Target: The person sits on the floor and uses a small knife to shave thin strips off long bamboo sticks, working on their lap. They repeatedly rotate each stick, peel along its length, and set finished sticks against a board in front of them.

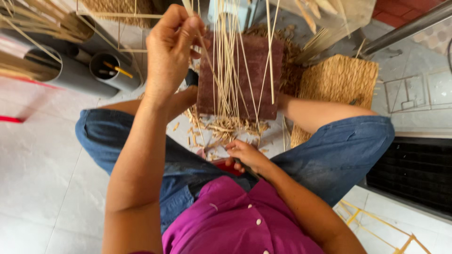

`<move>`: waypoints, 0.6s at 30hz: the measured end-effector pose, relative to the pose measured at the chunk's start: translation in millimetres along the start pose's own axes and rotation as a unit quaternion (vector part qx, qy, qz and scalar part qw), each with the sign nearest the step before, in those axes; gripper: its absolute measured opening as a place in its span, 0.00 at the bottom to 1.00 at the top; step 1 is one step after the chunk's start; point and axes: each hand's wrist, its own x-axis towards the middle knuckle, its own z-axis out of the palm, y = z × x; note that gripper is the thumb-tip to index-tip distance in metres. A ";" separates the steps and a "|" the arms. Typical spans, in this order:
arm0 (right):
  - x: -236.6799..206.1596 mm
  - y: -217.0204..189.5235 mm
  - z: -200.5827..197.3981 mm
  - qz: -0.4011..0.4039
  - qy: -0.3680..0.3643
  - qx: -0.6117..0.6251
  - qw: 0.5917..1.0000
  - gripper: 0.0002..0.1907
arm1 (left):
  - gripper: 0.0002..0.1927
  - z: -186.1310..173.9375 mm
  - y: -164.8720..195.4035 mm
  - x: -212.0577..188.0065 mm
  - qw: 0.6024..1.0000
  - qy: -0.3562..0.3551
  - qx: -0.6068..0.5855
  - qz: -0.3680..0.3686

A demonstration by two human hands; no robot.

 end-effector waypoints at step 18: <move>6.5 1.6 -42.0 -0.274 0.158 0.224 0.922 0.17 | 0.10 46.1 -158.6 43.2 0.952 -0.020 0.251 -0.174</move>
